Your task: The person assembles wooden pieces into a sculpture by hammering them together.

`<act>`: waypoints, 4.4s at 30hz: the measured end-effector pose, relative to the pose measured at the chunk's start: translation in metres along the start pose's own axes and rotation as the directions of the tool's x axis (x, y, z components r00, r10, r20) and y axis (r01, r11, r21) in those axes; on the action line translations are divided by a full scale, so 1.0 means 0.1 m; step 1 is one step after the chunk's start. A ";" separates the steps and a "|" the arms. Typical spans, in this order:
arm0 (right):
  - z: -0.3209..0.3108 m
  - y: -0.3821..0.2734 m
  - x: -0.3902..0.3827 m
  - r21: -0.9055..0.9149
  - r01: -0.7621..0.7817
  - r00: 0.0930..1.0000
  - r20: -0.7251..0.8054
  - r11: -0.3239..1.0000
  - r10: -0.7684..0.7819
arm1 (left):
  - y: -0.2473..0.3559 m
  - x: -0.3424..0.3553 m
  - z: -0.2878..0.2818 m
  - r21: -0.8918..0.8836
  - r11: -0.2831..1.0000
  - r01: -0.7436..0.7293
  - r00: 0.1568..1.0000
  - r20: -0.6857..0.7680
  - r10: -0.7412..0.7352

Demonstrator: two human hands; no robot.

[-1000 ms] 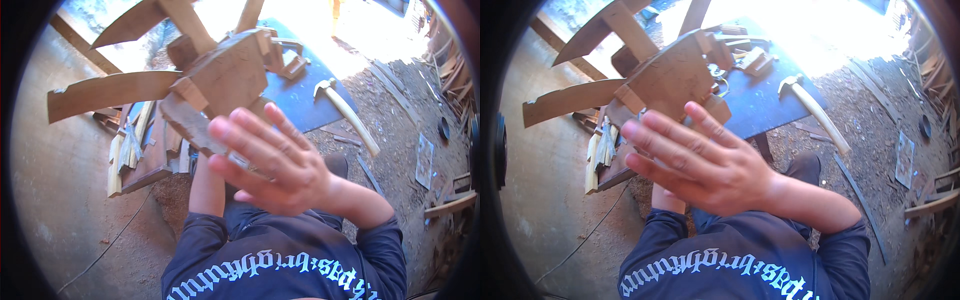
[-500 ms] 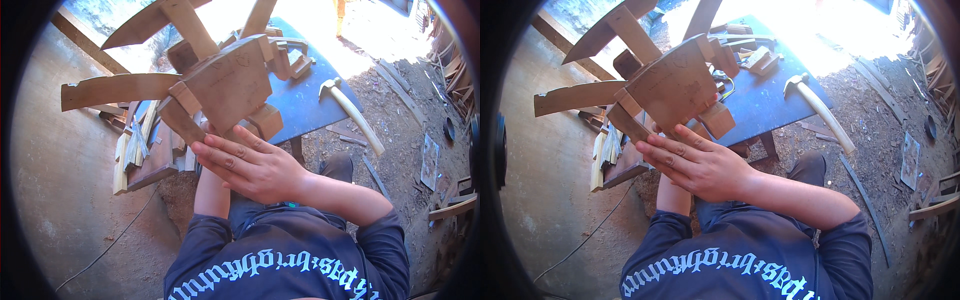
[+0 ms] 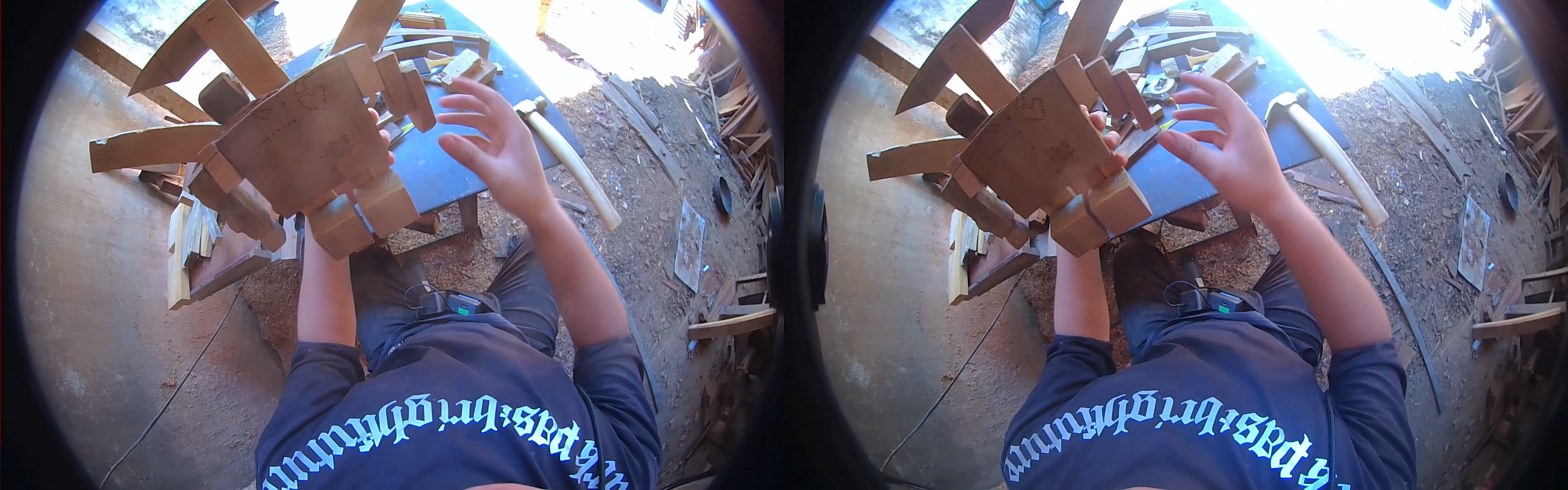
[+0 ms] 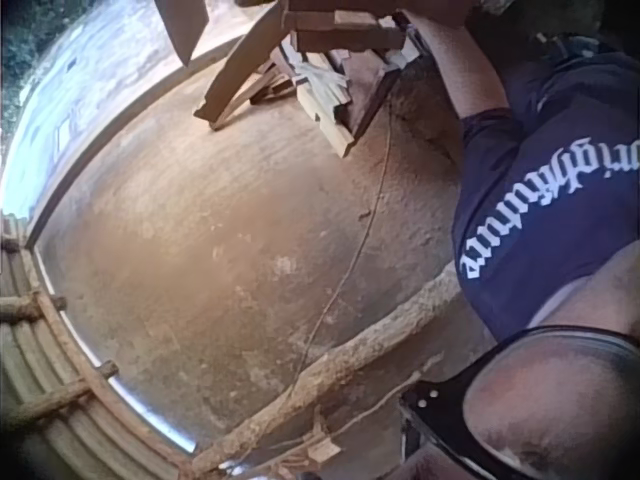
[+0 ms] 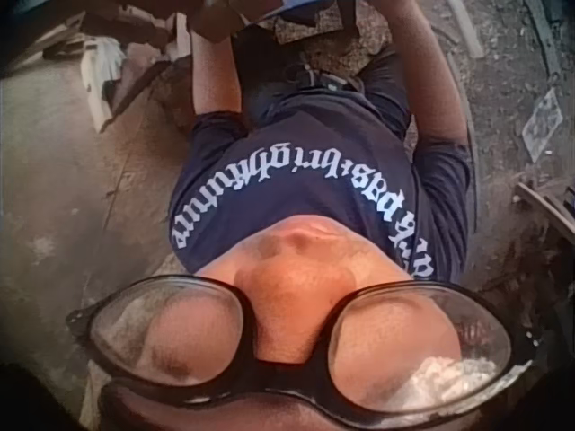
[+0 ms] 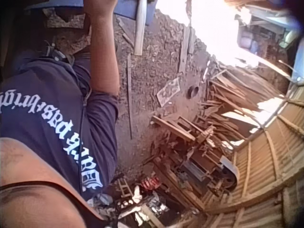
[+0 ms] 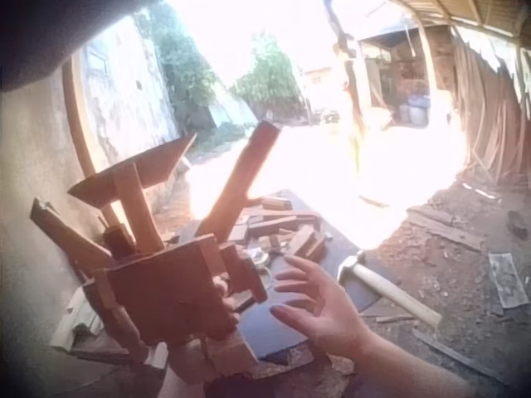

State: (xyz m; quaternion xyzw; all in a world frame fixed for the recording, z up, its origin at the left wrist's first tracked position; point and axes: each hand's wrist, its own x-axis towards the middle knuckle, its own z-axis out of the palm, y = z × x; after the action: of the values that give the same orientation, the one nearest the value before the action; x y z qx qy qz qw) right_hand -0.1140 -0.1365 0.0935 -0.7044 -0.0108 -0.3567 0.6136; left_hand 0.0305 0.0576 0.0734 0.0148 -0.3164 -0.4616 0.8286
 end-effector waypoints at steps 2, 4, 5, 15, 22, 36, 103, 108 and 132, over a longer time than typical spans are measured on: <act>-0.05 0.07 0.18 0.278 -0.260 0.925 0.347 0.925 0.156 | 0.00 -0.05 -0.03 0.057 0.998 0.006 1.000 -0.012 -0.006; 0.00 0.23 0.22 0.236 -0.273 0.897 0.412 0.933 0.159 | 0.04 -0.07 -0.07 0.110 0.994 0.009 1.000 -0.017 -0.007; 0.04 0.32 0.21 0.240 -0.300 0.872 0.462 0.923 0.163 | 0.10 -0.09 -0.08 0.169 0.985 -0.036 0.998 -0.035 0.042; -0.08 1.46 -0.29 -0.816 0.346 0.918 0.395 0.463 0.011 | 0.88 -1.24 0.48 0.621 0.759 -0.196 0.968 -0.003 0.252; 0.49 1.67 0.53 -0.751 0.445 0.787 0.588 0.489 0.187 | 1.24 -1.75 0.62 0.385 0.916 -0.112 0.977 -0.125 0.172; -0.06 1.68 0.69 -0.732 0.592 0.737 0.661 0.337 0.141 | 0.74 -2.35 0.76 0.605 0.728 -0.324 0.851 -0.150 0.503; 0.65 1.97 1.28 -0.691 0.294 0.939 0.337 0.660 -0.067 | 1.25 -2.89 0.48 0.619 0.743 -0.255 0.772 -0.332 0.542; 0.95 1.86 1.80 -0.713 0.451 0.892 0.343 0.537 -0.294 | 1.37 -2.94 0.49 0.630 0.740 -0.235 0.771 -0.343 0.537; 0.35 1.41 1.00 -0.733 0.306 0.814 0.533 0.608 0.233 | 1.32 -2.80 -0.04 0.511 0.814 -0.276 0.807 -0.336 0.485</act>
State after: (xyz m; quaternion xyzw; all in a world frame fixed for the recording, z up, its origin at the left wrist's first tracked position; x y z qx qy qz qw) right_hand 0.0409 -0.1830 0.0246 -0.9737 -0.0534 -0.1046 0.1950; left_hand 0.0277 0.3489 -0.0312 0.2421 -0.2066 -0.1812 0.9305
